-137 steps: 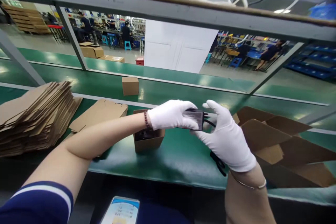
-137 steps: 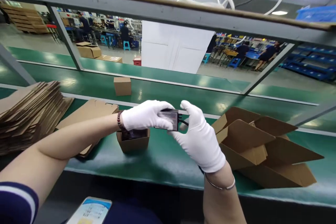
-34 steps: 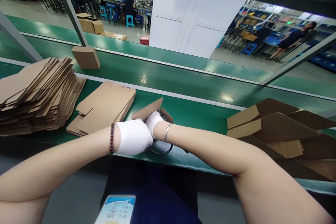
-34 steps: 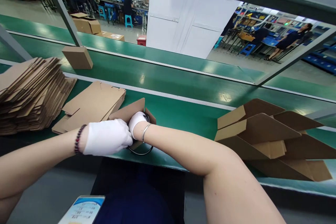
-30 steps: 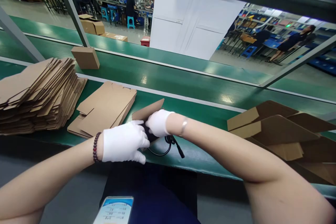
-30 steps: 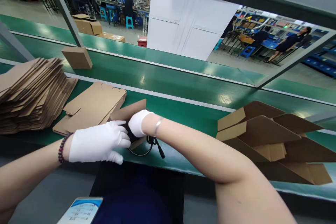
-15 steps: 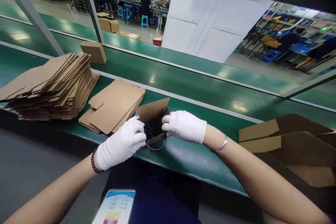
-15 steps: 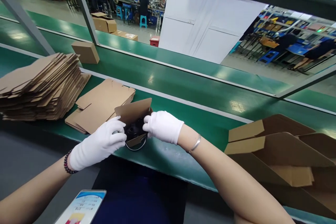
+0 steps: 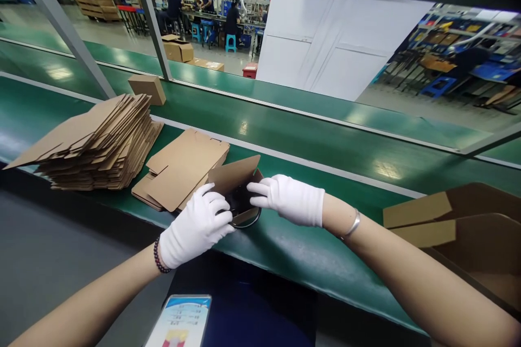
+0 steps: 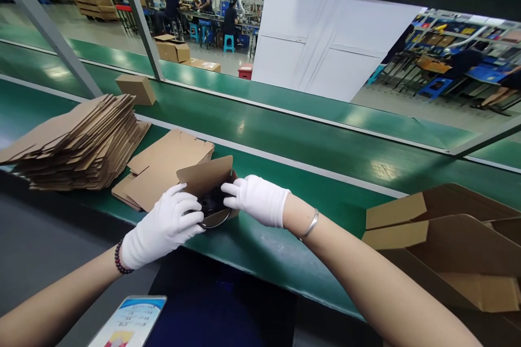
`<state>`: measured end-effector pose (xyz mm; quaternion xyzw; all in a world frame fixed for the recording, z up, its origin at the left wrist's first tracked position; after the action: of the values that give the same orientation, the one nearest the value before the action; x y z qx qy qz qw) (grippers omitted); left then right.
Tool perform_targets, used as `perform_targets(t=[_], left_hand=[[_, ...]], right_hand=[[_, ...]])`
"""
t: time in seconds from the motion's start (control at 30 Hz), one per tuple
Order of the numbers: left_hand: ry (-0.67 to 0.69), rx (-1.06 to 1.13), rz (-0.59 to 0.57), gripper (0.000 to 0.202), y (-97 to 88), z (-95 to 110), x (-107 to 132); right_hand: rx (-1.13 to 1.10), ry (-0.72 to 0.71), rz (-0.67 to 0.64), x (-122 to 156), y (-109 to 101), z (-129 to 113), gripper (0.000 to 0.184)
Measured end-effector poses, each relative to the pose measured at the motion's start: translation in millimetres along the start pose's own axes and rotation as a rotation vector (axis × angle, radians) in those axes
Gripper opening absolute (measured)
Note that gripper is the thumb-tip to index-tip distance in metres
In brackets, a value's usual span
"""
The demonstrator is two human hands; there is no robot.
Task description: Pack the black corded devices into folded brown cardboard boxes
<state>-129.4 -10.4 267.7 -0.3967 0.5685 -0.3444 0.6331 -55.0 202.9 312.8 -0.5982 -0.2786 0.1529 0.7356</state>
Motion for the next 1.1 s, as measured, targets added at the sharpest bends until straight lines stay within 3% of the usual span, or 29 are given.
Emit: perform_targets(t=[0.13, 0.2, 0.27, 0.43, 0.53, 0.7, 0.83, 0.93, 1.0, 1.1], left_hand=[[-0.12, 0.013, 0.081, 0.017, -3.6, -3, -1], [-0.186, -0.047, 0.091, 0.02, -7.4, -5, -5], [-0.213, -0.132, -0.014, 0.022, -10.6, -3, -12], [-0.267, -0.252, -0.464, 0.02, -7.9, 9, -42], [-0.331, -0.287, -0.57, 0.02, 1.3, 14, -59], [-0.342, -0.27, -0.456, 0.024, 13.1, 10, -61], [-0.402, -0.21, -0.155, 0.019, 13.6, -2, -36], [-0.432, -0.15, 0.062, 0.017, 10.0, -11, -21], [-0.392, -0.094, 0.011, 0.015, 7.2, -17, -18], [-0.277, -0.075, -0.203, 0.007, 0.4, -23, -23]], right_hand=[[0.063, -0.042, 0.046, 9, 6, 2, 0.071], [0.053, -0.048, 0.07, 13, 9, 3, 0.078], [0.018, -0.039, 0.1, 16, 11, 5, 0.071], [-0.141, 0.035, 0.131, 13, 8, 8, 0.027], [-0.195, 0.223, 0.152, -3, 1, 6, 0.026], [-0.167, 0.562, 0.15, -52, -9, -7, 0.03], [-0.281, 0.688, 0.117, -89, -7, -17, 0.025], [-0.42, 0.684, 0.118, -101, -4, -17, 0.029], [-0.494, 0.605, 0.086, -95, -4, -12, 0.03], [-0.601, 0.359, 0.088, -63, -8, 3, 0.023]])
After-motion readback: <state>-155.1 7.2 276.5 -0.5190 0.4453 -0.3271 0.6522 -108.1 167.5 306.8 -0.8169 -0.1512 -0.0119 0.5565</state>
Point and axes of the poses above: each hand's wrist, its own x-axis away from the middle knuckle, its own y-axis out of the palm, z = x × y, the point moved 2 cm from there along -x, towards the middle knuckle
